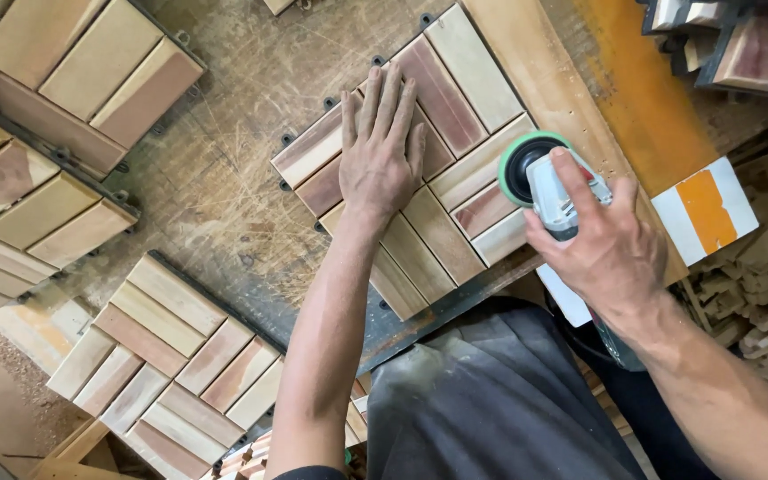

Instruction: Sanding the surface of interlocking wooden floor tiles using a handheld orbital sander in a workshop.

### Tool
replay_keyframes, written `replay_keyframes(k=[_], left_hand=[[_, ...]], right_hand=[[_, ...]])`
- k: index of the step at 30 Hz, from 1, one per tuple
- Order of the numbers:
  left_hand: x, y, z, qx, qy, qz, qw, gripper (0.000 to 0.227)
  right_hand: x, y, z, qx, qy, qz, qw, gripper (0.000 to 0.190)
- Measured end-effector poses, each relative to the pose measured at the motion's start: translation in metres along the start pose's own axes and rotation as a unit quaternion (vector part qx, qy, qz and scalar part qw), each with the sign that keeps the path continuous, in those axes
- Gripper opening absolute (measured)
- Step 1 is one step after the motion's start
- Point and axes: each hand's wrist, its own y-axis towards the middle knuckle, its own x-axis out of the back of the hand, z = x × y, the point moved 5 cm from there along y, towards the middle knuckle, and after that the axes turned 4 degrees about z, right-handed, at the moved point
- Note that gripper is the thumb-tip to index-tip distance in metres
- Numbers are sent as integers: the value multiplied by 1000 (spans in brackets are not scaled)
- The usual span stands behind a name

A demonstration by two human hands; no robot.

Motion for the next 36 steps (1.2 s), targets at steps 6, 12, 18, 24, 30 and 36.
replay_keyframes(k=[6, 12, 18, 24, 30, 36], left_hand=[[2, 1, 1, -8, 2, -22, 1000, 50], [-2, 1, 2, 3, -3, -3, 1000, 51], [1, 1, 2, -5, -10, -27, 1000, 50], [-2, 2, 3, 2, -4, -1, 1000, 52], [2, 2, 2, -5, -24, -10, 1000, 50], [2, 2, 2, -7, -24, -25, 999, 49]], right_hand=[[-14, -19, 30, 91, 14, -3, 996, 86], [-2, -4, 15, 46, -36, -10, 998, 83], [-12, -24, 41, 114, -13, -16, 993, 86], [-10, -11, 18, 64, -16, 1, 998, 84], [4, 14, -28, -62, 48, 18, 997, 83], [-3, 4, -29, -48, 74, 21, 996, 87]])
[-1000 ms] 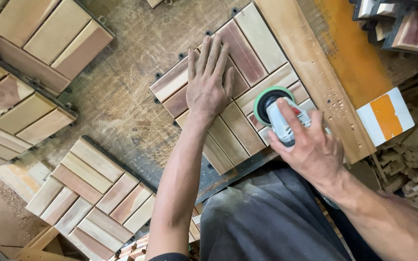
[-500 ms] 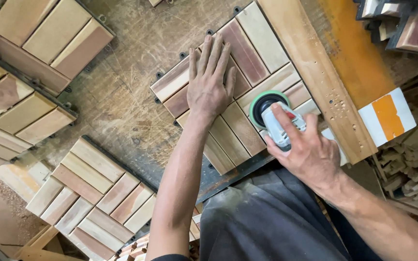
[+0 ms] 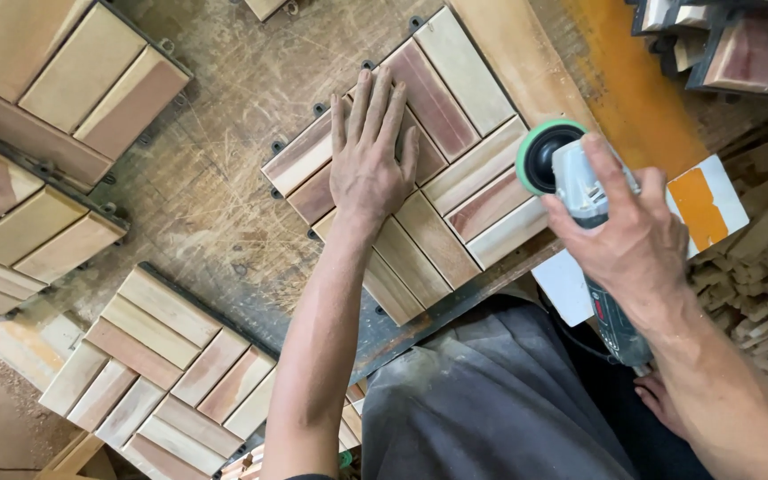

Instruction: Sanding the surface of interlocking wooden floor tiles using a handheld orbital sander in a workshop.

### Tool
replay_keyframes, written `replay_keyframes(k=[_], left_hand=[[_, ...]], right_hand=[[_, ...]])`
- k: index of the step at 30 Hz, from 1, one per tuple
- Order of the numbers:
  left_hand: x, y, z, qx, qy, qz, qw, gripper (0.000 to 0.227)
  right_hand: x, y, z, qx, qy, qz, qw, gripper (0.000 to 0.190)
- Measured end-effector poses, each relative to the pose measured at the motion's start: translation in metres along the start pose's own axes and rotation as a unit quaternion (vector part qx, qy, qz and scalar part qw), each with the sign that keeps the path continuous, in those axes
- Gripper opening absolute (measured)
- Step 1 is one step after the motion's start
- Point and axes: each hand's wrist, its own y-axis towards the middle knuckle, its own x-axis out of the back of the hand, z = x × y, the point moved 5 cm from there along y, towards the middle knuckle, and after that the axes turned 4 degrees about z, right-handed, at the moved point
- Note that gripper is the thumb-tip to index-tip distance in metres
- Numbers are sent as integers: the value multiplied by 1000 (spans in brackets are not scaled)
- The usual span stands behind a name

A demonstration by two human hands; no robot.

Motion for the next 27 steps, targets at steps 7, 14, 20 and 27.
replay_keyframes(k=[7, 14, 20, 27], left_hand=[[1, 0, -1, -5, 7, 11, 1000, 50], [0, 0, -1, -16, 0, -11, 1000, 48], [1, 1, -1, -14, 12, -5, 1000, 49], [2, 1, -3, -14, 15, -5, 1000, 49]], right_hand=[[-19, -35, 57, 124, 0, -16, 992, 78], [-39, -79, 68, 206, -9, -10, 979, 84], [-26, -61, 4, 111, -6, 15, 994, 85], [7, -28, -24, -21, -26, -21, 999, 77]])
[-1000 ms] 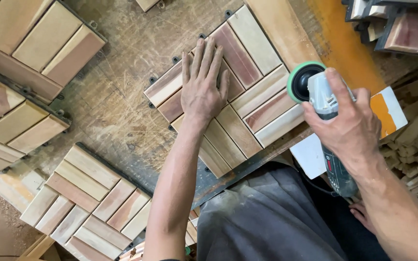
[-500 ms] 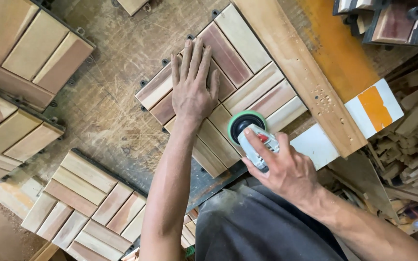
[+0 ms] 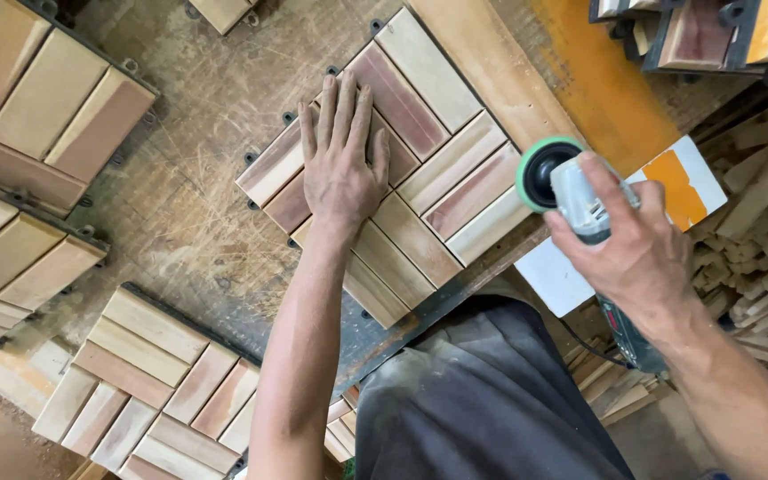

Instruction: Sanding the surface of interlocking wooden floor tiles using a handheld orbital sander in a workshop.

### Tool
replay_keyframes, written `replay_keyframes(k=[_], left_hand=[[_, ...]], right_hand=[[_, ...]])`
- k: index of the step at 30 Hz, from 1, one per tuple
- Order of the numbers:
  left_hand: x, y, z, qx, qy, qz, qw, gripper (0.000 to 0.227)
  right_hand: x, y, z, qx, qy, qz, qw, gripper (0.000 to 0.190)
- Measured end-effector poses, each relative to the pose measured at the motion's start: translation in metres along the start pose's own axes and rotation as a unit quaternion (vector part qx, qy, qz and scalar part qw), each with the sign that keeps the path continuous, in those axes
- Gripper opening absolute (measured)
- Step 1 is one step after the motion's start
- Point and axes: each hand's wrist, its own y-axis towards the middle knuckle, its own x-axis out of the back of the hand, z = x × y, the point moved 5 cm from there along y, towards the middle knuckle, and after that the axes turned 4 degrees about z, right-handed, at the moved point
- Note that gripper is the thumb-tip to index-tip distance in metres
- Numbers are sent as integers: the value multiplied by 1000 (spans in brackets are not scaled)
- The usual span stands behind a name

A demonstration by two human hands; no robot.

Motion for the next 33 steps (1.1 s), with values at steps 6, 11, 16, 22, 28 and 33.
replay_keyframes(k=[6, 11, 16, 22, 28, 33], left_hand=[[-4, -1, 1, 12, -1, 12, 1000, 51], [1, -1, -1, -2, -6, -6, 1000, 49], [2, -1, 0, 4, -7, -10, 1000, 49], [-3, 0, -3, 11, -3, -13, 1000, 49], [-13, 2, -1, 18, 26, -43, 999, 52], [-4, 1, -1, 20, 0, 1, 1000, 51]], right_hand=[[-33, -27, 38, 85, 18, 62, 994, 89], [-15, 9, 42, 67, 32, 74, 994, 85], [7, 37, 28, -1, 61, 75, 995, 78], [-23, -13, 45, 107, 22, 27, 994, 88], [-15, 11, 51, 49, 77, 21, 996, 69], [8, 53, 25, 19, 25, 57, 998, 78]])
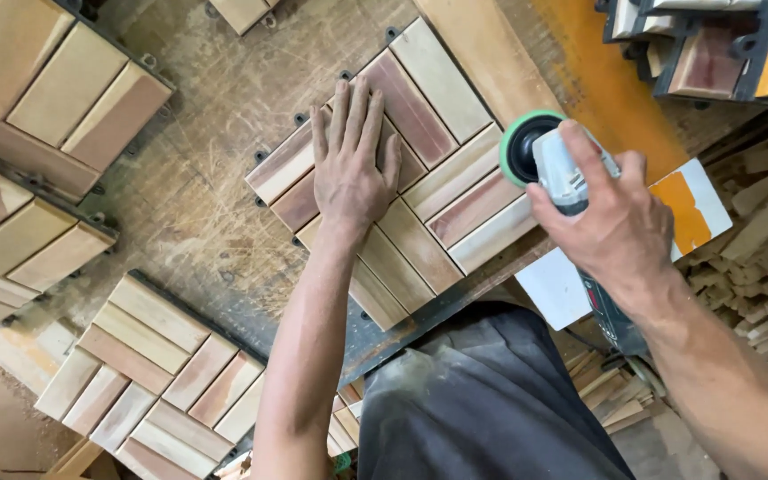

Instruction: Sanding the surface of interlocking wooden floor tiles using a handheld orbital sander in a workshop.

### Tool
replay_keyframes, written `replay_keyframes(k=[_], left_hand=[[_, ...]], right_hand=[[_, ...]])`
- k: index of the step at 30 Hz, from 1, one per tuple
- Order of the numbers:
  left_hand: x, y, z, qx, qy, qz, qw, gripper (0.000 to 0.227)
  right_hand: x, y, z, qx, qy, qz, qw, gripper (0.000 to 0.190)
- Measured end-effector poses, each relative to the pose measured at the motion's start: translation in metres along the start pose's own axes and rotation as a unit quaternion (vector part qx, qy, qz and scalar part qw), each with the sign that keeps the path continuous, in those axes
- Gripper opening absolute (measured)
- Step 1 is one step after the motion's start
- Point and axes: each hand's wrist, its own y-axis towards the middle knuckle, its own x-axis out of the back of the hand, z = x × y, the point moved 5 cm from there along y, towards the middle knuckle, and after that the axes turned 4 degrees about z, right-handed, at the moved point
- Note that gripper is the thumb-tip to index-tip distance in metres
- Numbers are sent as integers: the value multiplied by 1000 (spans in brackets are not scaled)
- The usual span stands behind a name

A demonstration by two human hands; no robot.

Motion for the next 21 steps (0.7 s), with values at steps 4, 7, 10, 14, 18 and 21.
replay_keyframes(k=[4, 7, 10, 14, 18, 21], left_hand=[[3, 0, 0, -1, -1, -26, 1000, 50], [1, -1, 0, 1, -1, -14, 1000, 50], [2, 0, 0, -4, -2, -26, 1000, 48], [0, -9, -2, -1, 14, 2, 1000, 52], [-2, -20, -8, -5, 32, 29, 999, 56], [0, -29, -12, 13, 30, 83, 996, 60]], right_hand=[[-26, -29, 27, 82, -14, -27, 996, 81], [-44, -63, 59, 147, 10, -31, 989, 79], [-59, -83, 75, 218, -5, -48, 975, 83], [-43, -69, 61, 168, -6, -5, 986, 81], [-22, -29, 23, 86, -9, -28, 996, 78], [-9, -3, 11, 31, -27, -1, 999, 79]])
